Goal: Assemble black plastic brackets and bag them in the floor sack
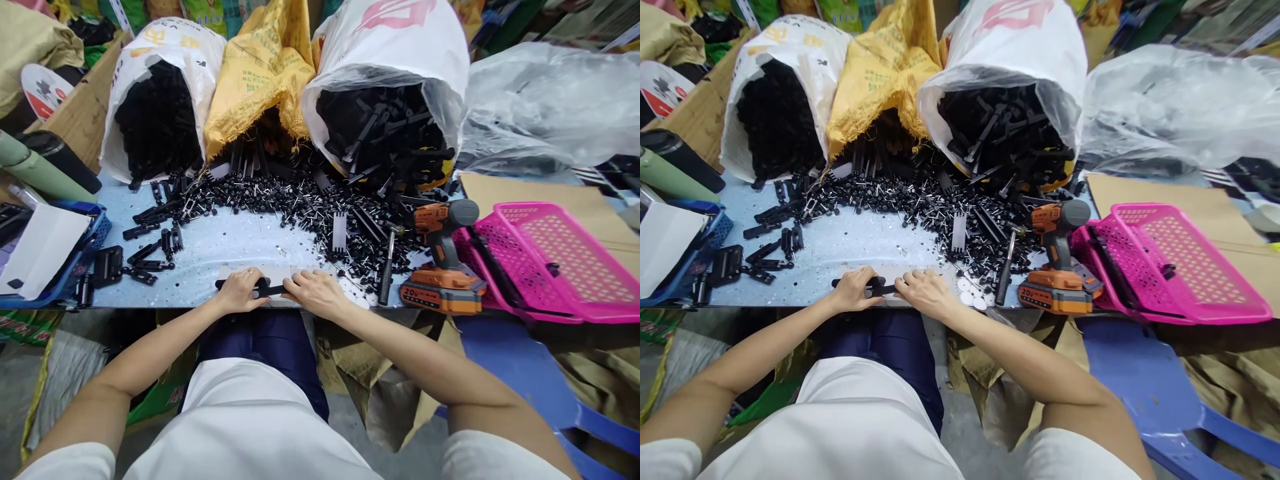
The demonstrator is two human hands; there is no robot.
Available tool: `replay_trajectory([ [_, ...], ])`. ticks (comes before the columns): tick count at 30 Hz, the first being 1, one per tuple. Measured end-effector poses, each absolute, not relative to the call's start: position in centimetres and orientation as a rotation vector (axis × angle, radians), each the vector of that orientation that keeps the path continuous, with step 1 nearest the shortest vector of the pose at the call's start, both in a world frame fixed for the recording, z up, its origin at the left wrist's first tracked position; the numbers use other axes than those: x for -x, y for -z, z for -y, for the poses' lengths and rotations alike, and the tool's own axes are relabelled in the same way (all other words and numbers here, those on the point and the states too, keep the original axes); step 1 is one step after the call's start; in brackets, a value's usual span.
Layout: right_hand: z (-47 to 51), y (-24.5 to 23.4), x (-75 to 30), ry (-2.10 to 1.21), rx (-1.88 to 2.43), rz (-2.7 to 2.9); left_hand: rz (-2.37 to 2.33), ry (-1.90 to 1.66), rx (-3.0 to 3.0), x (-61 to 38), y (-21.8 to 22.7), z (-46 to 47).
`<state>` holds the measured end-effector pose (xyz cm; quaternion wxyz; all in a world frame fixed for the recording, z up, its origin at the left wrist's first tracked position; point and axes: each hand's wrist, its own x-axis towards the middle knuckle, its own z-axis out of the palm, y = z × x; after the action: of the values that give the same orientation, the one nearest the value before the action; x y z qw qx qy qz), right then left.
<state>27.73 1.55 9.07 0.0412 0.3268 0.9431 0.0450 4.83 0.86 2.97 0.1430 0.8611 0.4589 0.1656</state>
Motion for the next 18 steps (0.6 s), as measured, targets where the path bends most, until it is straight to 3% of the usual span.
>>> replay_trajectory([
  [7,-3.2,-7.4,-28.0,-0.188,-1.054,-2.928,-1.425,-0.497,-2.395,-5.4,-2.6,-0.9],
  [12,-4.9,-3.7,-30.1,0.018,-1.015,-3.055,-1.363,-0.348,-2.279,-5.4,-2.8,-5.4],
  [18,-4.4,-1.1,-31.0,0.244,-1.184,-3.087,-2.17,-0.464,-1.875,-2.9,-2.5,-17.3],
])
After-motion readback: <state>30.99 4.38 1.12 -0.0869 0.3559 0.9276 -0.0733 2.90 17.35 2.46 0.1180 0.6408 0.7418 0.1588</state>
